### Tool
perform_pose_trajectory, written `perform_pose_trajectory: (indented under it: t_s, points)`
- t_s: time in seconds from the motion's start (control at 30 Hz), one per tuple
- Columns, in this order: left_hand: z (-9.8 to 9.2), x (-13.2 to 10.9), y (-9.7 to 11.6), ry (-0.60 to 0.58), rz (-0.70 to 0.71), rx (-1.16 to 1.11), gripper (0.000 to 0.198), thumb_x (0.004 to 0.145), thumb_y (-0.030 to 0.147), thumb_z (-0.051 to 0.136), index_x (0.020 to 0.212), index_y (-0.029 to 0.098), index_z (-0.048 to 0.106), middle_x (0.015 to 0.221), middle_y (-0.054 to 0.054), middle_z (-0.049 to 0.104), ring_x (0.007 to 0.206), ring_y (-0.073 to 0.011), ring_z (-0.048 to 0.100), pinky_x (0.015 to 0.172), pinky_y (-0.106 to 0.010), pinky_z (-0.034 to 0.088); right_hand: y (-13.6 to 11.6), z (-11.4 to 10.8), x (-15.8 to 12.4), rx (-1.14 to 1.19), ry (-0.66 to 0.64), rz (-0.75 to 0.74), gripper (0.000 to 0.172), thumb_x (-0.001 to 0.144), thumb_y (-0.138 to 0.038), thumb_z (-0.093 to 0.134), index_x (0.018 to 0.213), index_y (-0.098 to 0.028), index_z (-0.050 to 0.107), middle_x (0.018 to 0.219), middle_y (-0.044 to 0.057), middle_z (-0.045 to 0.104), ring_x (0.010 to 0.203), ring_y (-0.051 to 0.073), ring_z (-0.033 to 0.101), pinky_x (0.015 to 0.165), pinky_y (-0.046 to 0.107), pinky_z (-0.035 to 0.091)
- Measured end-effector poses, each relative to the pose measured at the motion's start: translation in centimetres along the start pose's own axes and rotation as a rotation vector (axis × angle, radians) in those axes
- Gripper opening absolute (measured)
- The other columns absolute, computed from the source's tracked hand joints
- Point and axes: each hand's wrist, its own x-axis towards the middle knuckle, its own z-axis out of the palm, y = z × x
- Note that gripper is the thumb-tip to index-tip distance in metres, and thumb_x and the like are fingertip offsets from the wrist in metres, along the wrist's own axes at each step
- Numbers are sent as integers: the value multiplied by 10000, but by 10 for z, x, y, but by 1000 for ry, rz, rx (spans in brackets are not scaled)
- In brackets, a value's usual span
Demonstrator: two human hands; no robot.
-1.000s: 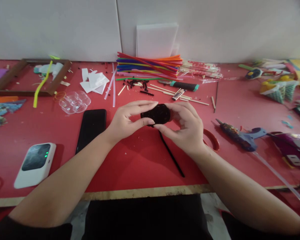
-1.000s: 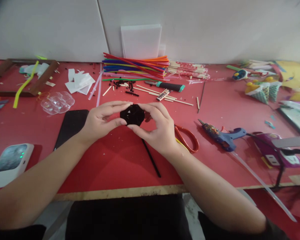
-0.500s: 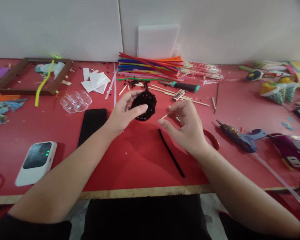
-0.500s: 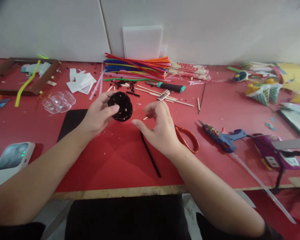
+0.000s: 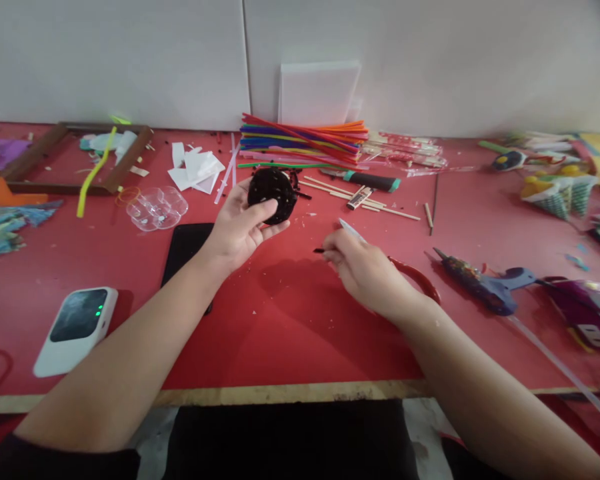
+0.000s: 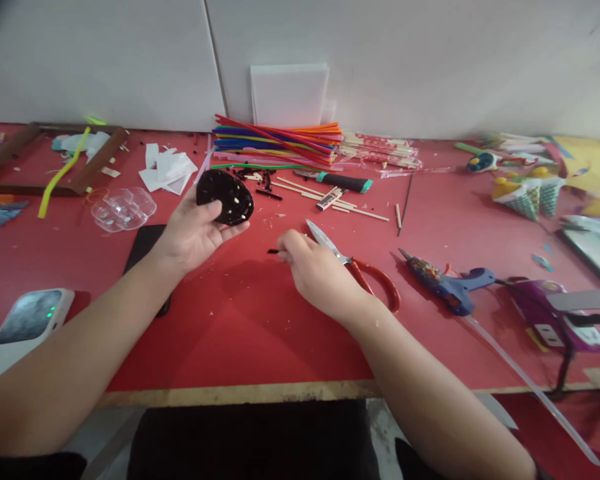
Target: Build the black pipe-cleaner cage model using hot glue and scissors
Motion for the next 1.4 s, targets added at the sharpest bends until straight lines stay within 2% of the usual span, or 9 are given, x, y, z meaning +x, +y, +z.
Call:
perform_pose_trajectory:
  t_s: [0.07, 0.13, 0.3, 0.47, 0.6, 0.93, 1.07, 1.27, 1.4]
  points:
    - [5, -2, -4, -42, 71, 57, 681, 702, 388, 923, 1276, 340, 560, 1419, -36, 664, 1263, -263, 704, 1017, -439, 632, -3, -2, 0, 41, 219, -4, 102, 1018, -190, 504, 981, -259, 570, 858, 23, 690, 738, 182, 635, 675, 318, 498]
    - [9, -6, -8, -111, 139, 173, 717, 709, 375, 924, 1327, 348, 559, 1415, -45, 657, 1263, -254, 692, 1027, -419, 616, -6, -5, 1, 57, 358, -71, 91, 1014, -199, 551, 968, -265, 593, 852, 24, 700, 760, 187, 657, 692, 331, 524]
    - [14, -16, -12, -204, 215, 443, 729, 740, 342, 907, 1379, 298, 558, 1499, -119, 591, 1289, -288, 655, 975, -390, 614, -11, -6, 3, 2, 470, -201, 116, 994, -179, 638, 954, -277, 685, 891, 43, 745, 812, 215, 704, 725, 391, 582]
    - [17, -19, -11, -293, 305, 561, 636, 767, 278, 852, 1338, 227, 578, 1408, -157, 650, 1309, -318, 641, 1096, -469, 547, -12, -4, 1, -19, 474, -274, 247, 968, -111, 653, 1082, -305, 756, 947, 46, 744, 823, 203, 720, 726, 382, 603]
    - [17, -18, -11, -316, 308, 575, 608, 803, 305, 833, 1356, 238, 589, 1407, -155, 656, 1338, -323, 627, 1113, -482, 533, -13, -3, -1, -7, 454, -310, 315, 956, -81, 640, 1123, -319, 760, 955, 46, 729, 826, 202, 719, 715, 381, 602]
    - [17, -21, -10, -401, 316, 618, 596, 829, 308, 801, 1375, 189, 596, 1459, -195, 586, 1378, -341, 595, 1197, -529, 472, -13, -2, 0, -3, 437, -317, 273, 947, -66, 651, 1086, -287, 732, 956, 45, 724, 839, 194, 721, 722, 366, 606]
    - [17, -20, -10, -394, 273, 594, 591, 842, 351, 805, 1372, 195, 597, 1468, -187, 597, 1403, -345, 577, 1214, -541, 448, -11, -3, 1, 0, 458, -372, 273, 923, -32, 659, 1077, -250, 714, 955, 44, 715, 842, 182, 719, 732, 343, 608]
    - [18, -21, -6, -395, 212, 570, 585, 855, 373, 802, 1377, 212, 592, 1457, -162, 629, 1409, -346, 572, 1182, -528, 472, -9, -4, 1, 14, 444, -406, 288, 923, 12, 626, 1057, -230, 706, 968, 48, 715, 878, 171, 723, 780, 325, 611]
    - [17, -24, -4, -403, 123, 553, 626, 850, 388, 808, 1414, 234, 583, 1533, -161, 578, 1404, -357, 572, 1029, -459, 575, -9, -5, 0, 38, 425, -398, 288, 923, 9, 643, 1063, -229, 721, 972, 49, 721, 877, 166, 728, 775, 312, 612]
